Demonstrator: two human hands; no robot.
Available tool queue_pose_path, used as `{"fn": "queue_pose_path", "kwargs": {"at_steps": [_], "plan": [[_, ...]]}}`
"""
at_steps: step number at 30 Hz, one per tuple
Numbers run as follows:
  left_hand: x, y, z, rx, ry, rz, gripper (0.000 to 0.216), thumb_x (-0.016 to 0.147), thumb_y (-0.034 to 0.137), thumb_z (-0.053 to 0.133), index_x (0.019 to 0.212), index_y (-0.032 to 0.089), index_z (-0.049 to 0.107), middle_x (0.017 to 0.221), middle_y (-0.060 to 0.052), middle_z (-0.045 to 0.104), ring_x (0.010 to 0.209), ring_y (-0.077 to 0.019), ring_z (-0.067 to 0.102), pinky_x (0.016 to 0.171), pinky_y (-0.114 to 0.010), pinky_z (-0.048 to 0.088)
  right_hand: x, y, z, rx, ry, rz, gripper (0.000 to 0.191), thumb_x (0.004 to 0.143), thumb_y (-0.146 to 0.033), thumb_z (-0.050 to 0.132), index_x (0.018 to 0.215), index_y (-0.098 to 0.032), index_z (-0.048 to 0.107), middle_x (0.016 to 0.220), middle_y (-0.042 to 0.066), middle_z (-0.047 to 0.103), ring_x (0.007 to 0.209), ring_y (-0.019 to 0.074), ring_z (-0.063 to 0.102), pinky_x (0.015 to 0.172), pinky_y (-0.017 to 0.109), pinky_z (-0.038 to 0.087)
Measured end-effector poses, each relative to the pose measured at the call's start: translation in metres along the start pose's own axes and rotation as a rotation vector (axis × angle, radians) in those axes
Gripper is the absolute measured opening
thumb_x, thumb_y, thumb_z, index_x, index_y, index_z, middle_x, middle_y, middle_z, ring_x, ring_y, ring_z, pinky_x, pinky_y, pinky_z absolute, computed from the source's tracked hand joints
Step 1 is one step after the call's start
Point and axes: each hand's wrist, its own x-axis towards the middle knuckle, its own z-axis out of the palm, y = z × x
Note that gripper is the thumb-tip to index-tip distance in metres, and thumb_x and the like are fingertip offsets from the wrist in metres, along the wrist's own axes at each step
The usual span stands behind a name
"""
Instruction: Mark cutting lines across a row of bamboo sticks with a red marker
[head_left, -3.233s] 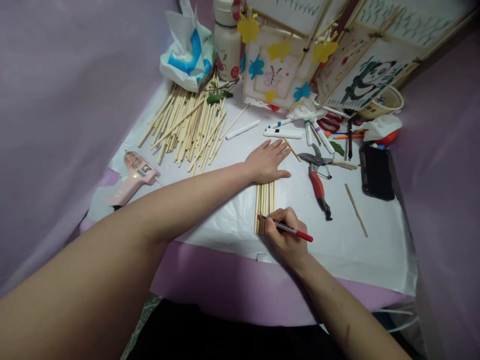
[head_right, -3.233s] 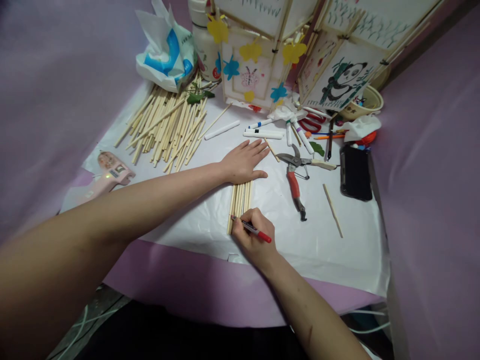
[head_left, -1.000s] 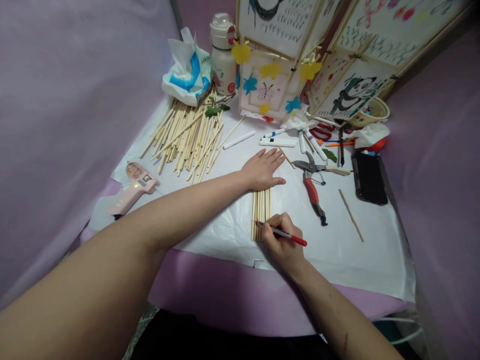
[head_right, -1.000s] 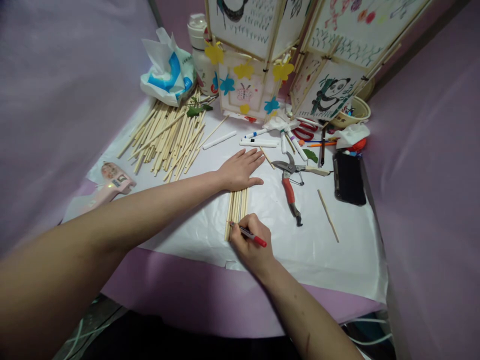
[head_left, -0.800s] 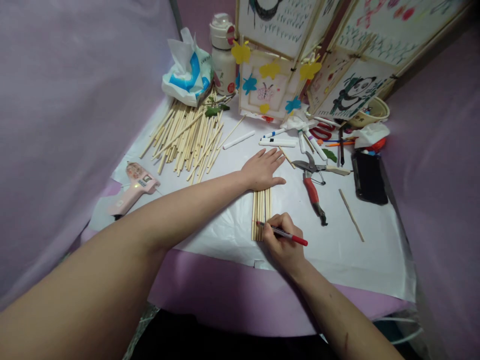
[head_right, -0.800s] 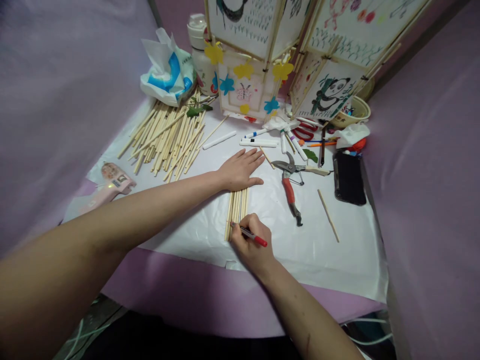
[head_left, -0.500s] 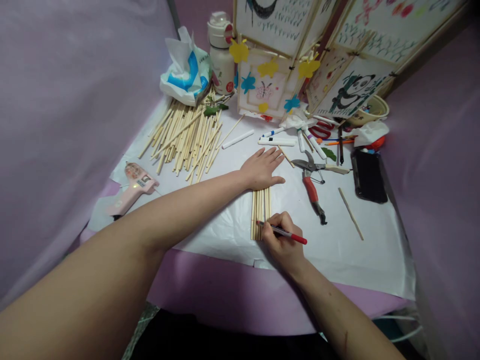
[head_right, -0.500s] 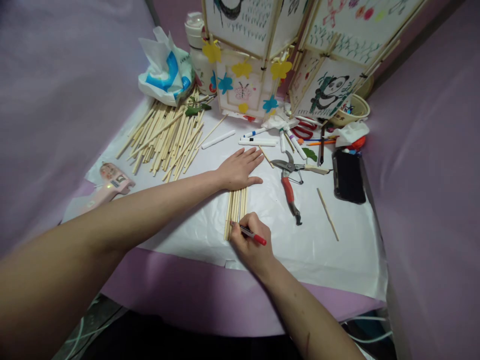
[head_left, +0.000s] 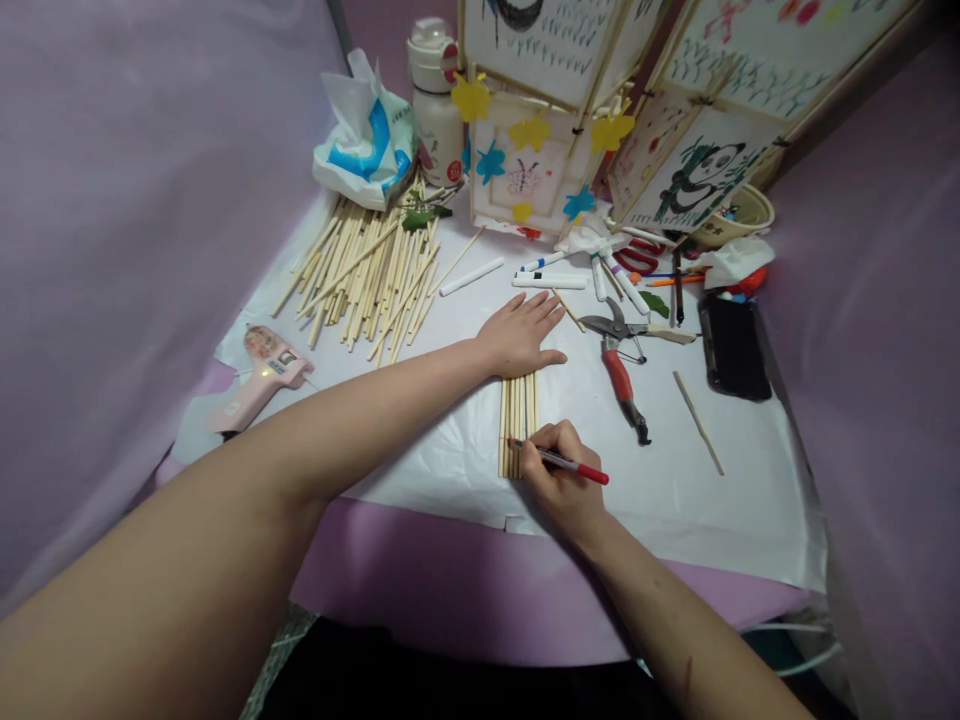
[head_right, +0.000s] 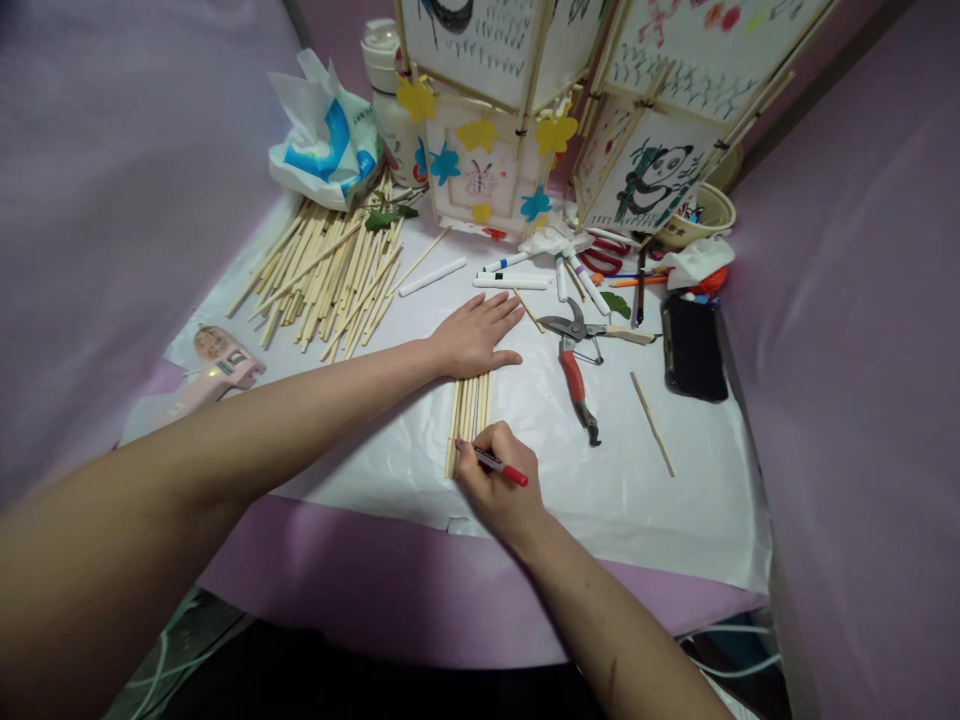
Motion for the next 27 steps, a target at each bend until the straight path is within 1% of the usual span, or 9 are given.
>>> {"fn": "queue_pose_path", "kwargs": {"at_steps": [10,17,22,27], "plan": [[-0.0002,0.0011,-0.0005,0.010,-0.003,0.001,0.082,0.099,0.063,0.041,0.160,0.011,0.027,0.168,-0.012,0.019,0.157,-0.0268,0.013,0.127,-0.046,0.010,0.0006,-0.0007,0.0002,0.019,0.011,0.011,0.021,0.089,-0.022,0.057,0.075,-0.024,0.042,0.058,-0.006,0.050,0.047,0.0097,0.045,0.048,0.024,0.036],[-0.0001,0.0006,-0.0008,0.017,-0.002,0.003,0.082,0.099,0.063,0.041,0.160,0.010,0.027,0.168,-0.013,0.020,0.157,-0.0276,0.013,0.127,-0.046,0.011,-0.0058,0.0051,0.0007,0.158,0.133,0.060,0.021,0.089,-0.020,0.056,0.077,-0.026,0.039,0.059,-0.006,0.051,0.050,0.0125,0.049,0.050,0.027,0.038],[-0.0015,0.0012,-0.0033,0.021,-0.021,-0.008,0.083,0.099,0.063,0.041,0.160,0.009,0.026,0.168,-0.013,0.019,0.157,-0.0267,0.012,0.127,-0.045,0.011,-0.0030,0.0016,0.0005,0.115,0.098,0.072,0.023,0.088,-0.020,0.056,0.073,-0.025,0.039,0.057,-0.007,0.051,0.047,0.0111,0.047,0.048,0.025,0.037],[-0.0017,0.0023,-0.0040,0.016,-0.023,-0.011,0.083,0.099,0.063,0.041,0.160,0.009,0.026,0.169,-0.012,0.018,0.157,-0.0264,0.012,0.127,-0.046,0.011,-0.0029,0.0007,0.0006,0.074,0.055,0.058,0.021,0.088,-0.021,0.056,0.074,-0.024,0.041,0.057,-0.007,0.052,0.047,0.0111,0.048,0.048,0.024,0.038]]}}
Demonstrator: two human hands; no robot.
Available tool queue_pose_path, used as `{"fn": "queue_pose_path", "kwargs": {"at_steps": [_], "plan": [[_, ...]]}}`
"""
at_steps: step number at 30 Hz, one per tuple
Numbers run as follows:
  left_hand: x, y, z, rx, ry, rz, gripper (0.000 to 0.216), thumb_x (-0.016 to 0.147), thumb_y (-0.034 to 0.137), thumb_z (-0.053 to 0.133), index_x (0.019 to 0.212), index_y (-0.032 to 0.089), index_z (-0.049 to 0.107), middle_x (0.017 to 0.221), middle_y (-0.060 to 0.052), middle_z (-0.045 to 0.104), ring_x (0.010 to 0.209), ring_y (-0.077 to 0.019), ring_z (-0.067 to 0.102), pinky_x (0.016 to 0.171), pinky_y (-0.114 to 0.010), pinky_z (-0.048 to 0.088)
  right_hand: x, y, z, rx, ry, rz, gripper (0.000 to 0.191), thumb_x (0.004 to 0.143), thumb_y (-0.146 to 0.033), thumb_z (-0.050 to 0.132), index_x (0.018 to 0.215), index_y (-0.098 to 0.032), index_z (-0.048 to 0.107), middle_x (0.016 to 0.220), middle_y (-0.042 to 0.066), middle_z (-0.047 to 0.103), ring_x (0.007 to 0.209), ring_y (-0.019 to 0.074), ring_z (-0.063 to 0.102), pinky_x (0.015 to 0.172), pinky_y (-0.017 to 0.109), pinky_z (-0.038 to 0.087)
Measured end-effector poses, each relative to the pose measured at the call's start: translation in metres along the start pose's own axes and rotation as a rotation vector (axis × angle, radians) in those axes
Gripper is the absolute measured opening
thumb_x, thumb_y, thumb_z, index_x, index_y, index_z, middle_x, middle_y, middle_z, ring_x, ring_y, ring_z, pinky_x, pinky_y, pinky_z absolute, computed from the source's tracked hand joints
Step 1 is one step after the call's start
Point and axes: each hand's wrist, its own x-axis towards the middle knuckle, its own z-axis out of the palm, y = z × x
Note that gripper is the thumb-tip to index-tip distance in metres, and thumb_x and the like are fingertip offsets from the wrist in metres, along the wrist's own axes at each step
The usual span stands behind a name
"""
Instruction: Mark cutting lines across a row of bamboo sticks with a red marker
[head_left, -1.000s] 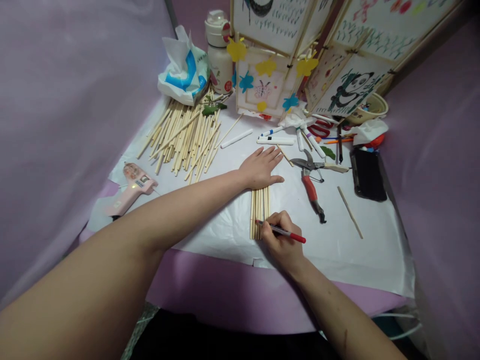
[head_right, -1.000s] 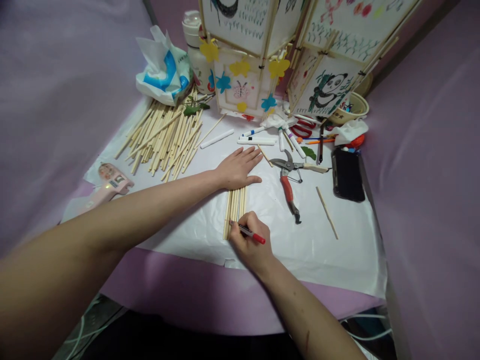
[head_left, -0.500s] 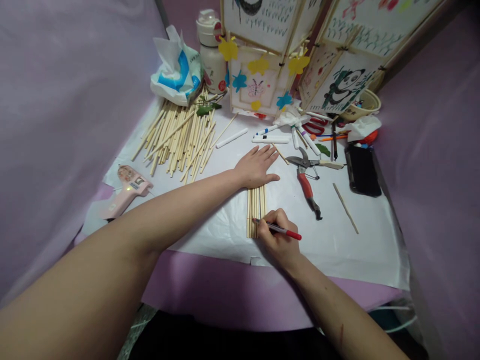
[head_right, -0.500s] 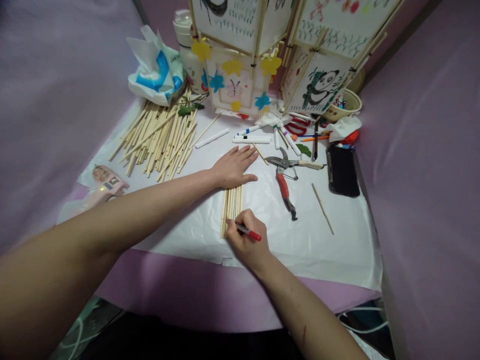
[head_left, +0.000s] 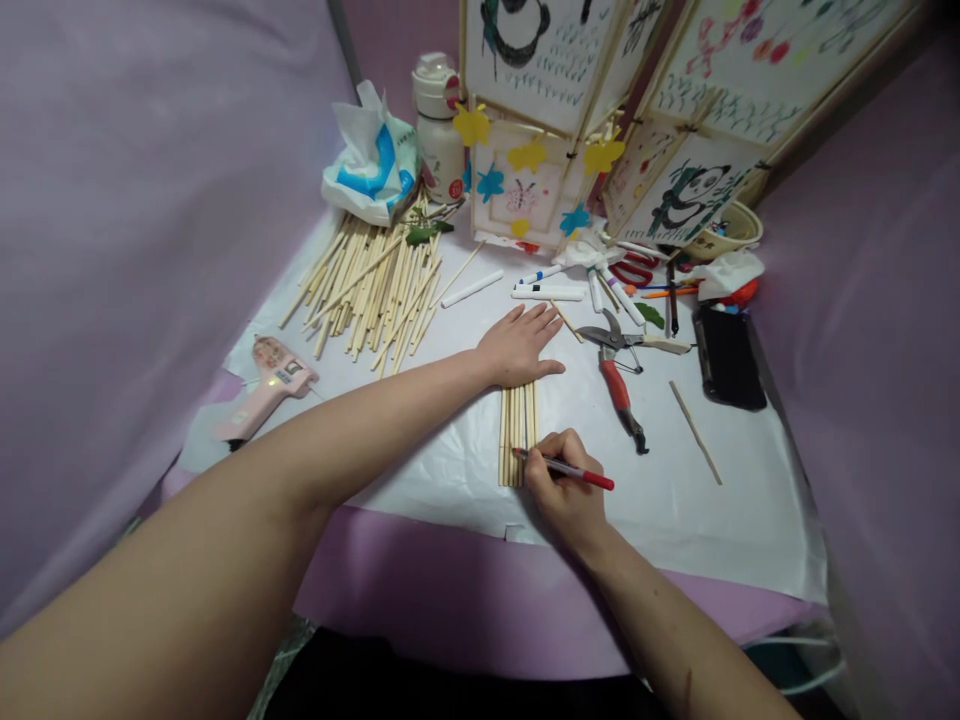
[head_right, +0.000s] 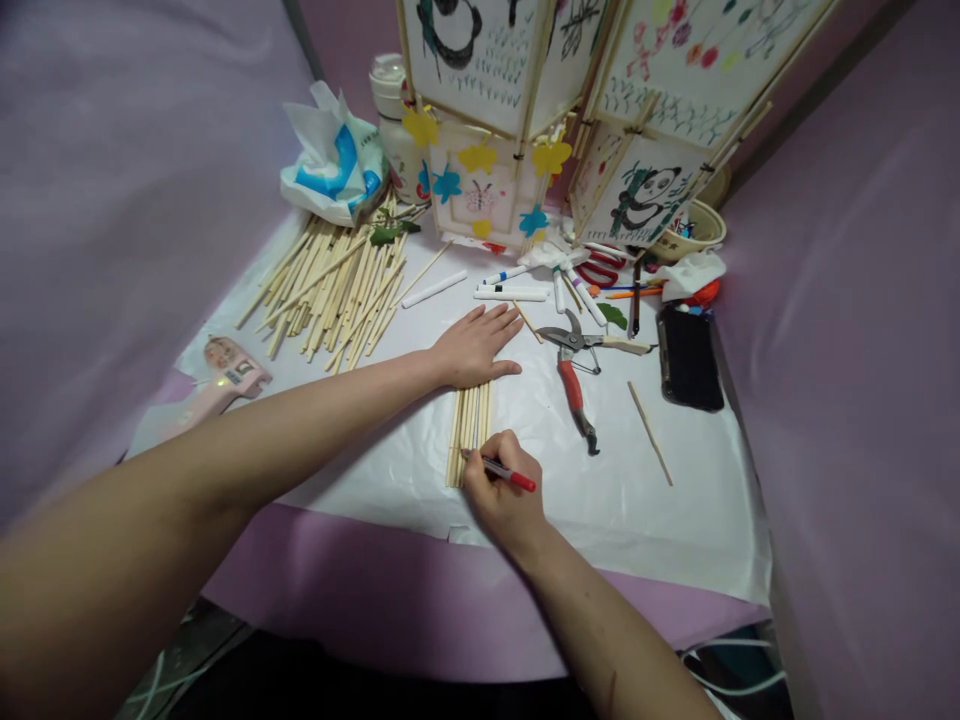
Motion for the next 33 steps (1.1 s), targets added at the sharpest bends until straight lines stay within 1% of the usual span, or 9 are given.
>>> {"fn": "queue_pose_path", "kwargs": {"at_steps": [9,15,19,23,27,30,33], "plan": [[0.0024,-0.0023,0.0043,-0.005,0.012,0.004,0.084,0.098,0.064,0.040,0.160,0.010,0.026,0.169,-0.012,0.018,0.157,-0.0264,0.012,0.127,-0.046,0.011,0.0018,-0.0024,0.0002,-0.043,-0.005,0.008,0.022,0.088,-0.023,0.057,0.073,-0.025,0.040,0.056,-0.007,0.052,0.046,0.0109,0.047,0.046,0.024,0.037],[0.0011,-0.0019,0.0033,-0.004,0.010,0.001,0.083,0.098,0.064,0.040,0.160,0.011,0.026,0.169,-0.011,0.018,0.157,-0.0258,0.012,0.127,-0.045,0.010,0.0022,-0.0022,-0.0005,-0.047,0.007,0.013,0.022,0.086,-0.022,0.056,0.072,-0.025,0.039,0.055,-0.007,0.050,0.045,0.0108,0.046,0.046,0.024,0.036],[0.0003,-0.0010,0.0022,-0.001,0.004,-0.002,0.083,0.098,0.064,0.040,0.160,0.011,0.026,0.169,-0.011,0.018,0.157,-0.0258,0.012,0.127,-0.045,0.010,0.0022,-0.0006,0.0000,-0.041,-0.016,0.020,0.022,0.087,-0.023,0.056,0.073,-0.025,0.040,0.056,-0.006,0.052,0.046,0.0112,0.049,0.047,0.025,0.038],[0.0008,-0.0012,0.0035,0.004,0.016,0.003,0.083,0.098,0.063,0.042,0.160,0.010,0.027,0.169,-0.012,0.019,0.157,-0.0262,0.013,0.127,-0.045,0.010,0.0017,0.0005,0.0004,-0.054,-0.007,0.020,0.022,0.087,-0.023,0.056,0.072,-0.025,0.039,0.055,-0.007,0.050,0.046,0.0107,0.047,0.048,0.025,0.037],[0.0015,-0.0018,0.0043,-0.003,0.017,0.009,0.084,0.098,0.064,0.042,0.160,0.009,0.027,0.168,-0.012,0.019,0.157,-0.0265,0.013,0.127,-0.046,0.011,0.0012,0.0009,0.0002,-0.044,-0.014,0.021,0.022,0.088,-0.024,0.056,0.073,-0.024,0.040,0.057,-0.006,0.052,0.047,0.0109,0.048,0.048,0.025,0.037],[0.0014,-0.0021,0.0042,-0.012,0.021,0.007,0.083,0.097,0.063,0.042,0.160,0.011,0.028,0.168,-0.012,0.019,0.157,-0.0262,0.013,0.127,-0.045,0.011,0.0011,0.0015,0.0002,-0.044,-0.029,0.029,0.021,0.088,-0.024,0.057,0.074,-0.024,0.040,0.056,-0.006,0.051,0.047,0.0112,0.048,0.049,0.025,0.037],[0.0010,-0.0022,0.0040,-0.018,0.027,0.005,0.082,0.097,0.063,0.042,0.160,0.013,0.028,0.168,-0.011,0.019,0.157,-0.0258,0.013,0.127,-0.045,0.010,0.0009,0.0021,0.0002,-0.038,-0.015,0.036,0.022,0.087,-0.023,0.056,0.073,-0.025,0.039,0.057,-0.007,0.051,0.047,0.0107,0.047,0.048,0.025,0.036]]}}
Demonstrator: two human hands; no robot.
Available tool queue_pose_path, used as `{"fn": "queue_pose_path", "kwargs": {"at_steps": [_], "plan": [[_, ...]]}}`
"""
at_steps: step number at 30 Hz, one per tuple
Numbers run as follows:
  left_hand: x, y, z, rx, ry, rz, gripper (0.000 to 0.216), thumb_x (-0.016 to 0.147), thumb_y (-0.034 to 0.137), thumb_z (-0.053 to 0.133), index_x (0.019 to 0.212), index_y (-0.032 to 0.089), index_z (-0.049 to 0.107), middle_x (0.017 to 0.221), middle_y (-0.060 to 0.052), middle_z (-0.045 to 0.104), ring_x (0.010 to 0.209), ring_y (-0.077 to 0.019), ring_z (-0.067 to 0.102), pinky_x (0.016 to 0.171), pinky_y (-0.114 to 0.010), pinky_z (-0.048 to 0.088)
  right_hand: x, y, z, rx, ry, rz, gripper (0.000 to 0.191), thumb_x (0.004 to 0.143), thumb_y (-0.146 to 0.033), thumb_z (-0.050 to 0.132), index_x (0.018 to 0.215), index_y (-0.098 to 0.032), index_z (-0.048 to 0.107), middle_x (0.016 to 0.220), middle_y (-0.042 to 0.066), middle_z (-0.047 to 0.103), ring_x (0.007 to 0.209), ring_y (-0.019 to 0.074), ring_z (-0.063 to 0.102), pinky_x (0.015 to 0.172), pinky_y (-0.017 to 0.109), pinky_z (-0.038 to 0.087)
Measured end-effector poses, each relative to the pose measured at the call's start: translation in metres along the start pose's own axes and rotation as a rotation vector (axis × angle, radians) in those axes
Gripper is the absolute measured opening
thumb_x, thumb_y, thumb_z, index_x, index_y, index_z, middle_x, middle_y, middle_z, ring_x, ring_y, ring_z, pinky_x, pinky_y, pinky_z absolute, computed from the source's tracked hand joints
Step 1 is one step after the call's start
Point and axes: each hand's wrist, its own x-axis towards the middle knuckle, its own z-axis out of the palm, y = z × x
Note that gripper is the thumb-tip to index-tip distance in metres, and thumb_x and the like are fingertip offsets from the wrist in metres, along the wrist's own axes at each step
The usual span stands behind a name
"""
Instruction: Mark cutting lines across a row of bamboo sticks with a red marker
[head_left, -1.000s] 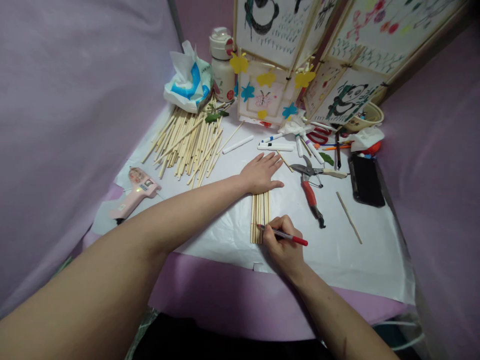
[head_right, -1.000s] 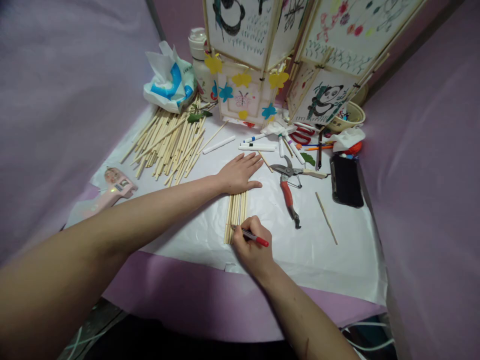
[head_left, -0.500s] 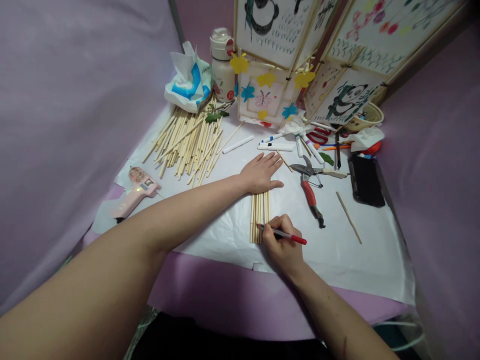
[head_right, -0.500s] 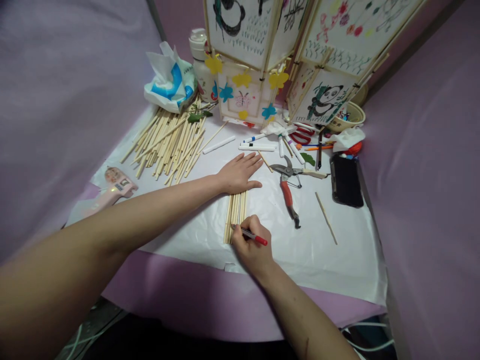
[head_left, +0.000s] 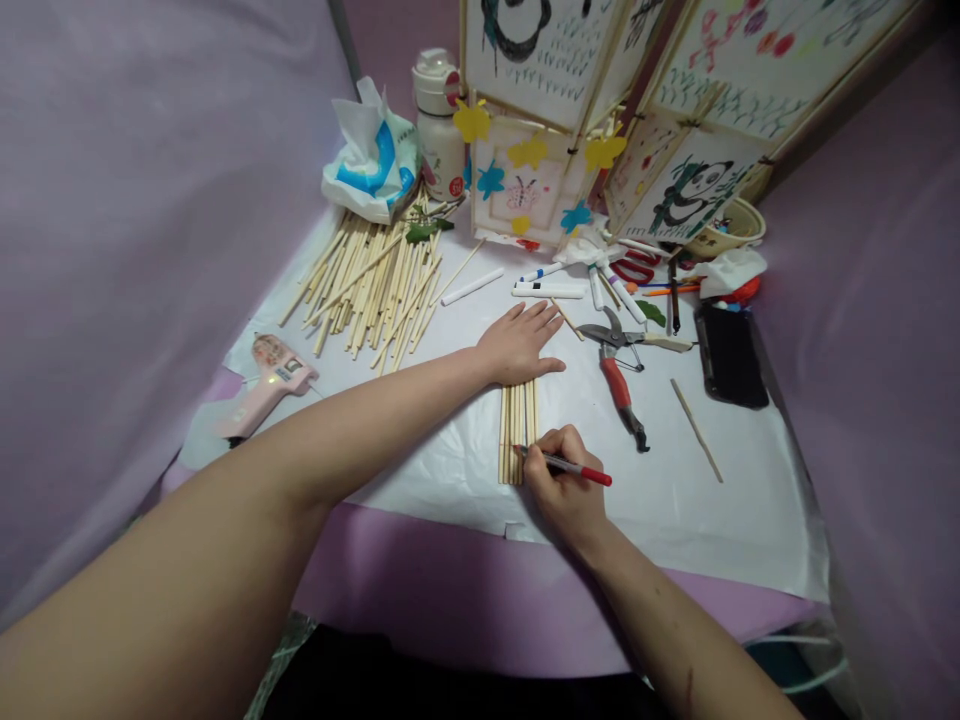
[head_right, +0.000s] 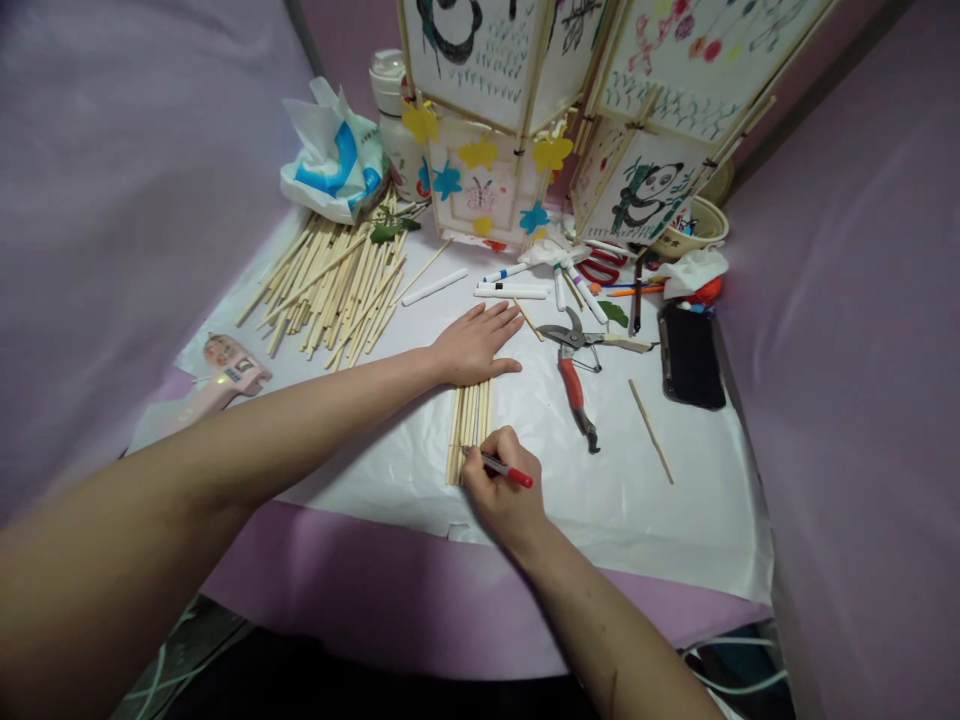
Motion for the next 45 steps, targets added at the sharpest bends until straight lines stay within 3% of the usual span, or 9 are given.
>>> {"fn": "queue_pose_path", "kwargs": {"at_steps": [16,23,32,45], "plan": [[-0.0002,0.0012,-0.0022,0.005,-0.011,-0.001,0.083,0.097,0.063,0.042,0.160,0.011,0.027,0.168,-0.012,0.019,0.157,-0.0264,0.013,0.127,-0.045,0.010,0.0004,-0.0012,-0.0002,0.003,-0.004,0.001,0.023,0.086,-0.022,0.057,0.073,-0.025,0.039,0.056,-0.007,0.052,0.046,0.0106,0.046,0.047,0.024,0.036],[0.0001,0.0007,-0.0016,0.013,-0.013,0.001,0.082,0.098,0.063,0.041,0.160,0.010,0.028,0.168,-0.012,0.020,0.157,-0.0264,0.013,0.127,-0.045,0.010,-0.0036,0.0018,-0.0030,0.119,0.108,0.012,0.022,0.089,-0.021,0.055,0.074,-0.025,0.039,0.058,-0.007,0.049,0.048,0.0117,0.045,0.050,0.027,0.038],[0.0002,0.0008,-0.0023,0.016,-0.022,-0.001,0.083,0.098,0.064,0.041,0.160,0.009,0.028,0.168,-0.013,0.019,0.157,-0.0268,0.013,0.127,-0.045,0.010,0.0020,-0.0034,-0.0035,0.034,0.048,-0.038,0.024,0.087,-0.021,0.055,0.071,-0.025,0.039,0.055,-0.007,0.050,0.046,0.0107,0.046,0.047,0.024,0.037],[-0.0007,0.0010,-0.0035,0.010,-0.025,-0.008,0.082,0.098,0.063,0.042,0.160,0.012,0.028,0.168,-0.012,0.019,0.157,-0.0264,0.013,0.127,-0.045,0.011,-0.0001,0.0004,-0.0023,0.034,0.028,0.006,0.023,0.087,-0.023,0.056,0.071,-0.025,0.039,0.056,-0.007,0.050,0.047,0.0111,0.049,0.048,0.025,0.038]]}}
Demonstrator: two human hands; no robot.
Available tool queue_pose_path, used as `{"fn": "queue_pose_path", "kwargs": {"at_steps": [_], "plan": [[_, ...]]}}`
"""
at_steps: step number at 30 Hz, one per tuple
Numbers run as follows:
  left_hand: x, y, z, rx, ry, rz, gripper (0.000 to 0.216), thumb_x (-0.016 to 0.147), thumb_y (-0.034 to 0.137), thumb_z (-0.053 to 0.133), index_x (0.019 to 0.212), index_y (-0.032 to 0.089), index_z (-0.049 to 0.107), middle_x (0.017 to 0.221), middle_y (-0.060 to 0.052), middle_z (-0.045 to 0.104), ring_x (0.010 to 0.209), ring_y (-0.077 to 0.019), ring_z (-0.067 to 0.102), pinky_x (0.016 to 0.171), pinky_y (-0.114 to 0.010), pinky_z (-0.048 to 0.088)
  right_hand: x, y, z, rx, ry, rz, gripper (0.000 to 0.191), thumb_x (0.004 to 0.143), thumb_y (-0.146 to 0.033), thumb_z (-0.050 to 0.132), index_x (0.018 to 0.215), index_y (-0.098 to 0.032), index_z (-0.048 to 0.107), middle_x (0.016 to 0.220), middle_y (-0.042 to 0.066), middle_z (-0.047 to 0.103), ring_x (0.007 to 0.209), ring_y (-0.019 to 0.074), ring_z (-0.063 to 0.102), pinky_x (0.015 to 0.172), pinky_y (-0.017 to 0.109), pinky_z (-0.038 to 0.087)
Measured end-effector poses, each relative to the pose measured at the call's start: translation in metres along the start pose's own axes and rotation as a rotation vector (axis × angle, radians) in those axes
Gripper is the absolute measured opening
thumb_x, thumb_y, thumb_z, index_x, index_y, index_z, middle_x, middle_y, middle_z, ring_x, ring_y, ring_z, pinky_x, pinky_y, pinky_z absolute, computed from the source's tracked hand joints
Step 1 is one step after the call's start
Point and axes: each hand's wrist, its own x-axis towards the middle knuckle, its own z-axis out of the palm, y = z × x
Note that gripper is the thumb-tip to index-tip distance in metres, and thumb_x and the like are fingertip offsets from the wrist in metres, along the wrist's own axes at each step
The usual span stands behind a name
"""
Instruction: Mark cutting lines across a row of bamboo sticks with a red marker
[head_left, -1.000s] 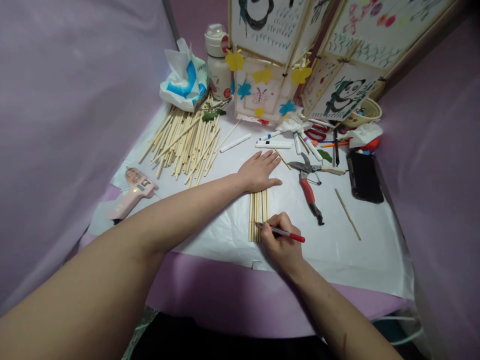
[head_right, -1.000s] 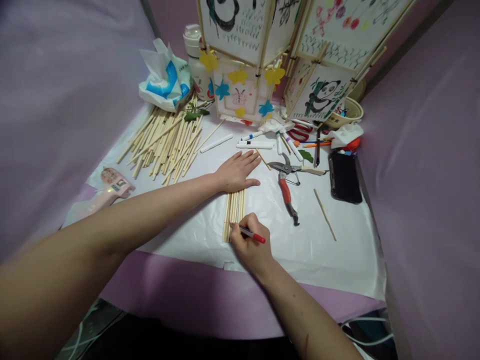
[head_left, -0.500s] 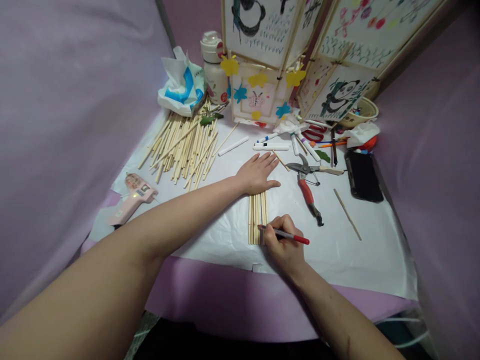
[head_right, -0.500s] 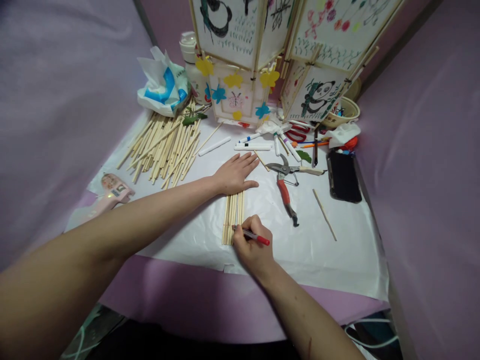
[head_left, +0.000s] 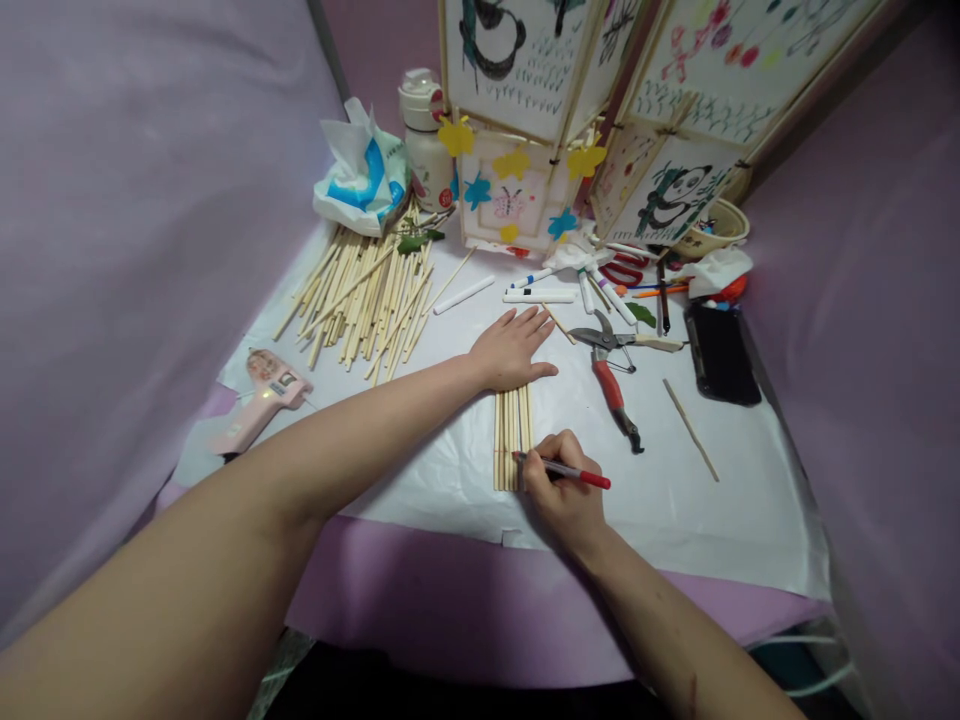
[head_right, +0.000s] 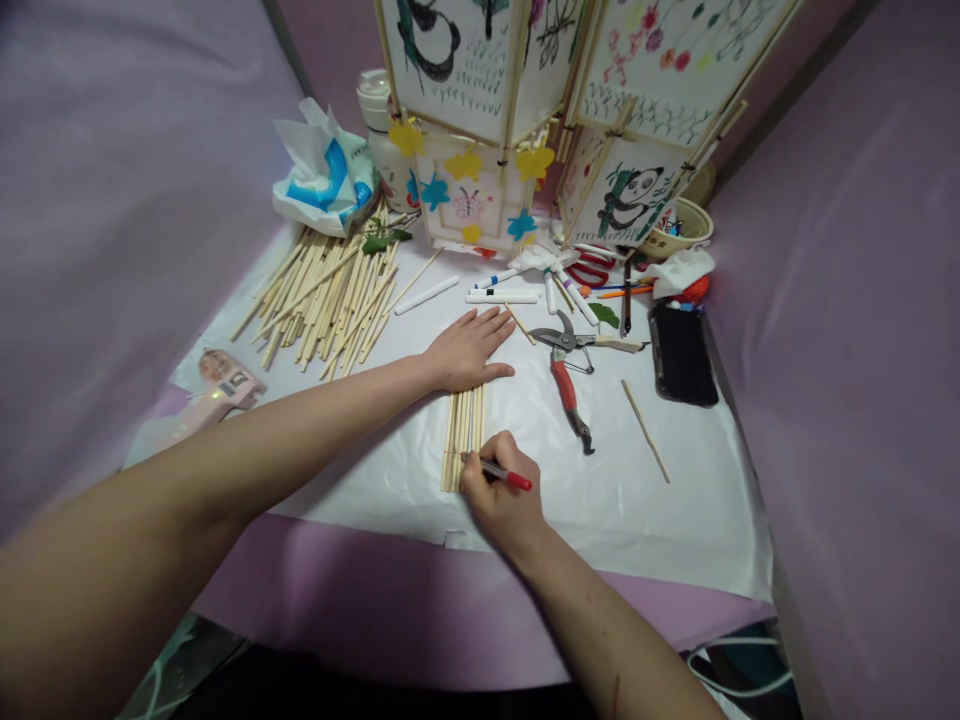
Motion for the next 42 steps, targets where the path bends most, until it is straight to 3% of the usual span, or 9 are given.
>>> {"fn": "queue_pose_path", "kwargs": {"at_steps": [10,15,21,36,42], "plan": [[0.0002,-0.0007,0.0008,-0.001,0.005,0.004,0.081,0.098,0.063,0.041,0.160,0.012,0.027,0.168,-0.012,0.019,0.157,-0.0264,0.013,0.127,-0.045,0.010,0.0020,-0.0026,-0.0001,-0.036,-0.010,-0.017,0.025,0.087,-0.025,0.056,0.070,-0.025,0.038,0.054,-0.007,0.048,0.045,0.0104,0.045,0.046,0.025,0.036],[-0.0003,-0.0008,0.0007,0.003,0.002,0.008,0.083,0.099,0.064,0.041,0.160,0.009,0.027,0.168,-0.013,0.019,0.157,-0.0267,0.013,0.127,-0.045,0.010,0.0008,-0.0008,-0.0003,0.005,-0.001,0.009,0.023,0.087,-0.021,0.054,0.072,-0.025,0.038,0.056,-0.006,0.050,0.050,0.0116,0.053,0.050,0.025,0.041],[0.0006,-0.0004,0.0014,0.010,-0.003,0.003,0.083,0.099,0.063,0.041,0.160,0.009,0.026,0.168,-0.012,0.018,0.157,-0.0266,0.012,0.127,-0.045,0.010,0.0017,-0.0023,-0.0003,-0.037,-0.012,0.000,0.025,0.086,-0.024,0.056,0.070,-0.025,0.038,0.054,-0.007,0.048,0.044,0.0100,0.044,0.046,0.024,0.035],[0.0011,-0.0006,0.0014,0.002,0.003,0.006,0.081,0.098,0.063,0.042,0.160,0.011,0.027,0.168,-0.012,0.019,0.157,-0.0265,0.013,0.127,-0.045,0.010,0.0010,0.0001,0.0001,-0.005,-0.005,0.006,0.023,0.087,-0.023,0.055,0.072,-0.025,0.038,0.057,-0.006,0.052,0.048,0.0118,0.052,0.049,0.025,0.038],[0.0009,0.0000,0.0001,0.013,-0.010,0.001,0.083,0.099,0.062,0.042,0.160,0.009,0.027,0.169,-0.012,0.017,0.157,-0.0268,0.012,0.127,-0.045,0.010,0.0017,-0.0008,0.0000,-0.020,-0.006,0.002,0.024,0.086,-0.024,0.055,0.071,-0.025,0.037,0.055,-0.007,0.049,0.045,0.0107,0.046,0.048,0.025,0.036]]}}
